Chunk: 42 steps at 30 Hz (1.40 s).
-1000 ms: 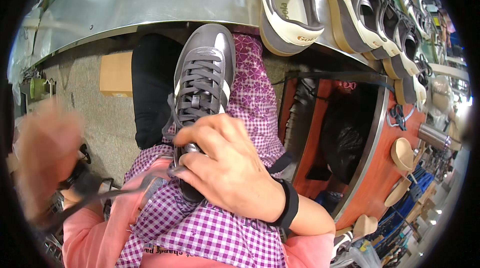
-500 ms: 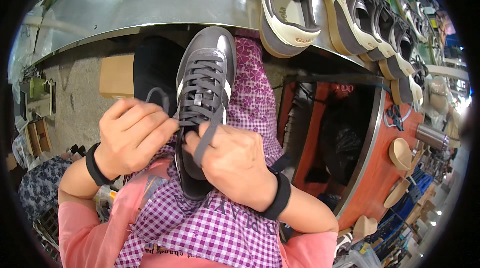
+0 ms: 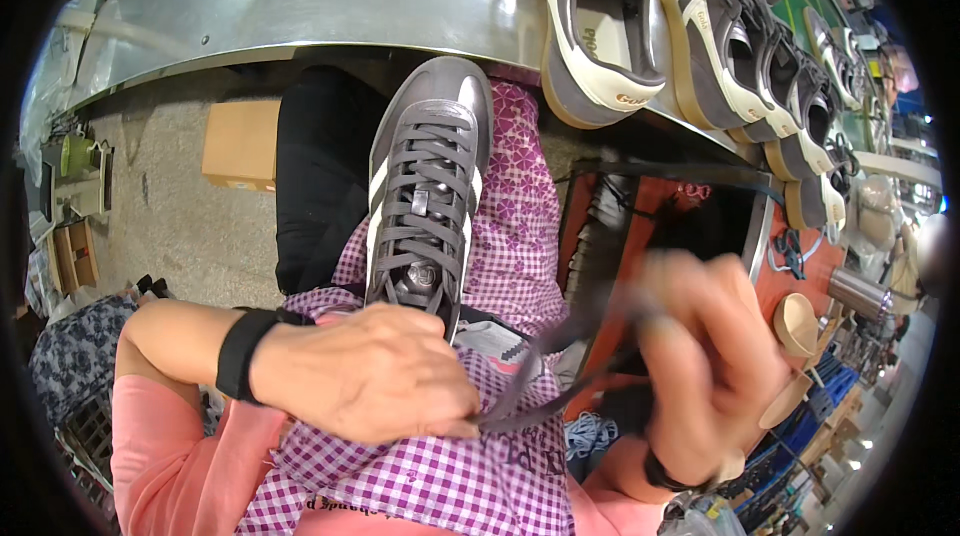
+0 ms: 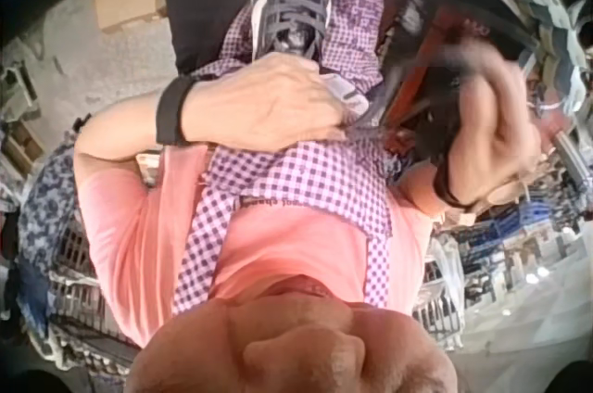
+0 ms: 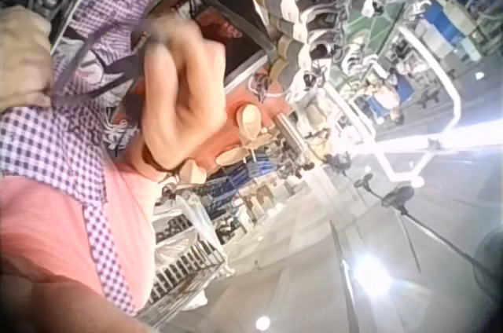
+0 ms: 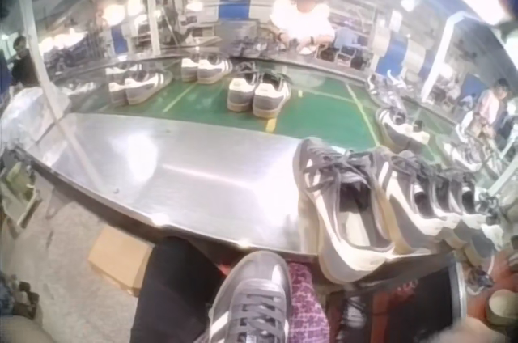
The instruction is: The recorder is lacing and organizing finished shoes on a conveyor belt in a shoe manufacturing facility.
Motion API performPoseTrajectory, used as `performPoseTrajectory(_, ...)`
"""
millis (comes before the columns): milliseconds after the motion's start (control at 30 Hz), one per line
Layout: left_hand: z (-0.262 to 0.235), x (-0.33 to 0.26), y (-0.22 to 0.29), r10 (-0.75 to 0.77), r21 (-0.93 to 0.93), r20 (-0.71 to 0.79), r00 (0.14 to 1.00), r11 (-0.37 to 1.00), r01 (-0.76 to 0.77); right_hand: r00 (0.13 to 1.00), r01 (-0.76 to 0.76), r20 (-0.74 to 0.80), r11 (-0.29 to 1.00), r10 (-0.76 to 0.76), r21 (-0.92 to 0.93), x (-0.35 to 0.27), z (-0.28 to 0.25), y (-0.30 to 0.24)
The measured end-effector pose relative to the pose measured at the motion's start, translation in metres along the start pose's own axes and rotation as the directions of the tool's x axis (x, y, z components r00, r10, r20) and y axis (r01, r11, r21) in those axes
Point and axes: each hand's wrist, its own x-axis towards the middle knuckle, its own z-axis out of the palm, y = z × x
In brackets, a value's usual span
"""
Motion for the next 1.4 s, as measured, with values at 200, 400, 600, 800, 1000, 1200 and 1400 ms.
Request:
performPoseTrajectory(200, -0.010, 0.001, 0.018, -0.140, 0.056, -0.011, 0.990, 0.989, 0.140, 0.612, 0.378, 0.662, 0.895, -0.433, 0.236, 0.007, 0.040, 0.015)
performPoseTrajectory(400, -0.049, -0.017, 0.044, -0.249, 0.350, -0.177, 0.952, 0.888, 0.297, 0.424, 0.164, 0.764, 0.871, -0.486, 0.463, 0.010, 0.032, 0.029)
performPoseTrajectory(600, -0.042, -0.021, -0.005, -0.022, 0.871, -0.425, 0.905, 0.260, 0.416, 0.685, 0.454, 0.605, 0.887, -0.405, 0.080, 0.003, 0.069, 0.031)
performPoseTrajectory(800, -0.035, -0.007, -0.003, -0.124, 0.537, -0.448, 0.885, 0.755, 0.378, 0.740, 0.643, 0.344, 0.758, -0.577, -0.112, 0.011, 0.085, 0.014)
performPoseTrajectory(1000, -0.092, -0.020, 0.046, -0.230, 0.351, -0.529, 0.817, 0.817, 0.457, 0.801, 0.485, 0.472, 0.862, -0.369, -0.149, 0.002, 0.082, 0.051)
performPoseTrajectory(1200, -0.047, -0.039, -0.032, -0.460, 0.097, -0.351, 0.816, 0.849, 0.520, 0.842, 0.184, 0.502, 0.980, -0.198, 0.077, -0.021, 0.120, 0.074)
performPoseTrajectory(1400, 0.012, -0.053, -0.033, -0.421, 0.275, -0.458, 0.783, 0.770, 0.575, 0.771, 0.406, 0.507, 0.911, -0.385, 0.074, -0.017, 0.106, 0.067)
